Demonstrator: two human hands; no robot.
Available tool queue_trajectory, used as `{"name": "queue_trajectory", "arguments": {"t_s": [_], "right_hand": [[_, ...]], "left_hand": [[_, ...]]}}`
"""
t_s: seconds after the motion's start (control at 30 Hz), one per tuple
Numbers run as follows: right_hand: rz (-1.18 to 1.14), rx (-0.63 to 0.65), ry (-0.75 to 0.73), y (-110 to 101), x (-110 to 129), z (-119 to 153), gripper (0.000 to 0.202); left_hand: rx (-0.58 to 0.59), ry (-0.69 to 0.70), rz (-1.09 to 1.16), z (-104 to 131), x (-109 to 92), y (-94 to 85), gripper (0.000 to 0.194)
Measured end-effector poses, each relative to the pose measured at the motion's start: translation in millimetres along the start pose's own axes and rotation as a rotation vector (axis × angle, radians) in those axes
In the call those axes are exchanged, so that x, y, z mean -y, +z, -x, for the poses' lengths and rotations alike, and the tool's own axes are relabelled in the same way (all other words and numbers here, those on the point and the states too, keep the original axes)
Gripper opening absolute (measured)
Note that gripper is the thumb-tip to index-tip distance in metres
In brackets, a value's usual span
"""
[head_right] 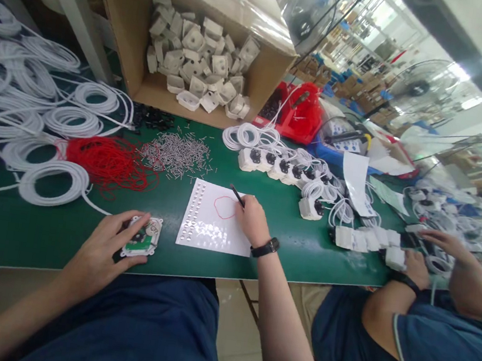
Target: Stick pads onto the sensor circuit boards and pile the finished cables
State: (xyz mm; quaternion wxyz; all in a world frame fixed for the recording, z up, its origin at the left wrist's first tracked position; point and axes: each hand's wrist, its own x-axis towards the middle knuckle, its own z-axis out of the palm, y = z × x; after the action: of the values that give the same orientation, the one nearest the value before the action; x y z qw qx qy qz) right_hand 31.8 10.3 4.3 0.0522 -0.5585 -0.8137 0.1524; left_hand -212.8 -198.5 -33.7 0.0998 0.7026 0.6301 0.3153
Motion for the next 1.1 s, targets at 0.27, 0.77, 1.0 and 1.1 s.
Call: {"name": "queue_trajectory", "arguments": {"t_s": [0.27,0.77,1.0,1.1], "right_hand": [[-0.051,-0.058,0.123,-1.5,-10.1,-4.3,0.026],[-0.122,-0.161,-0.215,-29.7,30.5,5.7,0.015],[-0.297,0.005,-0.565,-88.8,107.6,66.0,0.009],[-0.335,0.218,-0.678,-70.9,135.8,89.6,0.01]], "left_hand": [[0.048,0.013,-0.002,-1.7,7.6,-7.6,0.064],[-0.136,-0.388,0.559,-9.7,-6.2,7.0,0.083],[-0.189,-0.339,0.588,-12.0,-6.7,3.2,0.066],[-0.201,-0.298,0.571,-12.7,-5.8,1.8,0.057]]}}
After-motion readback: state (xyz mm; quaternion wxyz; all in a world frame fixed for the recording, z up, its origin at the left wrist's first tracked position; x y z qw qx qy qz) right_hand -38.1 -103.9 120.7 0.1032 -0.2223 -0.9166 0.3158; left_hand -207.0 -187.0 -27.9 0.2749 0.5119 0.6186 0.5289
